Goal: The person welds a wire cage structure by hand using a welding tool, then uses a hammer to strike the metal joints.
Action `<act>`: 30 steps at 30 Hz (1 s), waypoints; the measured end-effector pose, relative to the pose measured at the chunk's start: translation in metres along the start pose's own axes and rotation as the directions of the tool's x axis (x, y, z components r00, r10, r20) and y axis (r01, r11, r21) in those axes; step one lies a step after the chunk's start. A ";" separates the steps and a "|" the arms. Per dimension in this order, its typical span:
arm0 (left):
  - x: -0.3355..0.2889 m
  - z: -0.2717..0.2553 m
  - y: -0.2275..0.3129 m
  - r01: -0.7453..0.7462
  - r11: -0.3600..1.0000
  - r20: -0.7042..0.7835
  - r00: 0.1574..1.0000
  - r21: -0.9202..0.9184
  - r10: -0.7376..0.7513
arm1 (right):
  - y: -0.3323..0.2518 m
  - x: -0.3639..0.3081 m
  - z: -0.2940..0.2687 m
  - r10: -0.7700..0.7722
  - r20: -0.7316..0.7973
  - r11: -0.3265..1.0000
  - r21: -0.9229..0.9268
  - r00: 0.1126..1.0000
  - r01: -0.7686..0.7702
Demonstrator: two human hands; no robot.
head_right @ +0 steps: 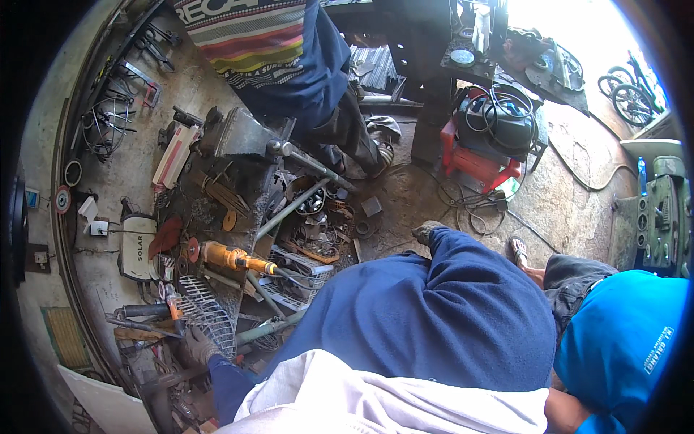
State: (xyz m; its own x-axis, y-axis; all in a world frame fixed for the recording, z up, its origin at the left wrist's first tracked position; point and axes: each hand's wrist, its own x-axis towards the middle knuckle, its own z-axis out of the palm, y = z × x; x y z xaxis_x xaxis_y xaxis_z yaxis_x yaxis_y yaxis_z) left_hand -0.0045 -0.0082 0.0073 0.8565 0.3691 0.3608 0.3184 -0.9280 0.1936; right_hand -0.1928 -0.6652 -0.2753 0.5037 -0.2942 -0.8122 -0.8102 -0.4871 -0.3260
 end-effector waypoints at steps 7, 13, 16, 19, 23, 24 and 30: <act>0.000 -0.002 0.001 -0.016 1.000 -0.008 1.000 -0.013 0.016 | 0.004 0.009 0.003 -0.008 -0.001 1.000 -0.010 1.000 0.008; -0.005 -0.006 0.009 0.005 1.000 -0.012 1.000 -0.016 -0.005 | -0.002 -0.005 -0.002 0.008 0.008 0.999 0.035 1.000 -0.008; -0.006 -0.009 0.009 0.010 0.999 0.001 1.000 -0.049 -0.010 | -0.008 -0.015 -0.007 0.024 0.054 0.997 0.068 0.998 -0.027; -0.003 -0.007 0.005 0.032 0.998 0.008 0.999 -0.046 -0.032 | -0.006 -0.015 -0.006 -0.024 0.025 1.000 0.014 0.999 0.024; -0.004 -0.004 0.011 0.035 0.999 0.019 0.999 -0.034 -0.034 | 0.005 -0.002 0.001 -0.019 -0.017 1.000 -0.004 1.000 0.018; -0.003 -0.004 0.007 0.036 0.999 0.008 0.999 -0.016 -0.036 | 0.003 -0.001 0.002 -0.011 -0.017 1.000 -0.004 1.000 0.011; 0.000 0.002 -0.002 0.001 1.000 -0.019 1.000 -0.007 -0.001 | 0.002 0.000 0.002 0.007 0.000 1.000 -0.004 1.000 -0.007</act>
State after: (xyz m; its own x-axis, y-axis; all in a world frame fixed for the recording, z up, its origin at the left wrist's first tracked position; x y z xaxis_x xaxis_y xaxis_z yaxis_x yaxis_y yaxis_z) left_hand -0.0042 -0.0064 0.0056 0.8482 0.3711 0.3780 0.3166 -0.9273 0.2000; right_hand -0.1954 -0.6647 -0.2768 0.4981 -0.2974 -0.8145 -0.8123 -0.4886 -0.3184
